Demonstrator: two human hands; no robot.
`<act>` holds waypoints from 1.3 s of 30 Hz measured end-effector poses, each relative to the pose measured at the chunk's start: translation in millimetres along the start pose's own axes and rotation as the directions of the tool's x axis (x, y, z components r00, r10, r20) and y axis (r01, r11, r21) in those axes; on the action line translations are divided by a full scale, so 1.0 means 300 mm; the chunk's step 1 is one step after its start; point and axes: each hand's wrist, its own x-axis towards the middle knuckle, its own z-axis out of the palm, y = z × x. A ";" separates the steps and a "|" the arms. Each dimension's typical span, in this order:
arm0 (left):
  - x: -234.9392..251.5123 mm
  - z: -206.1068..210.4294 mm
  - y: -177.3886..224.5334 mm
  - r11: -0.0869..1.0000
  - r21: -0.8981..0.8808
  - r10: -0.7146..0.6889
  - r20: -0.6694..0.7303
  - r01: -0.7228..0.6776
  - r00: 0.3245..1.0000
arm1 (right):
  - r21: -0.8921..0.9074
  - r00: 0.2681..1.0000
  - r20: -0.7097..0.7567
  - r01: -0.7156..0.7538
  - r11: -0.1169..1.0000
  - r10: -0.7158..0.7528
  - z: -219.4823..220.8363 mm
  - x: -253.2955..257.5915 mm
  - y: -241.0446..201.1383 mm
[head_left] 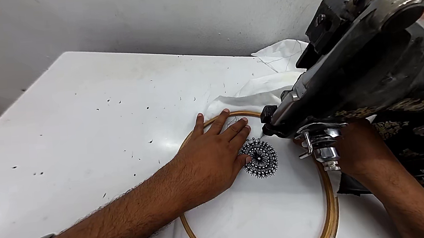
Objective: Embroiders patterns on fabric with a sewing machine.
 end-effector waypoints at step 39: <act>0.017 0.016 0.006 0.999 0.008 0.042 -0.031 -0.042 0.999 | -0.125 0.981 0.157 -0.092 0.988 0.111 -0.048 0.000 -0.030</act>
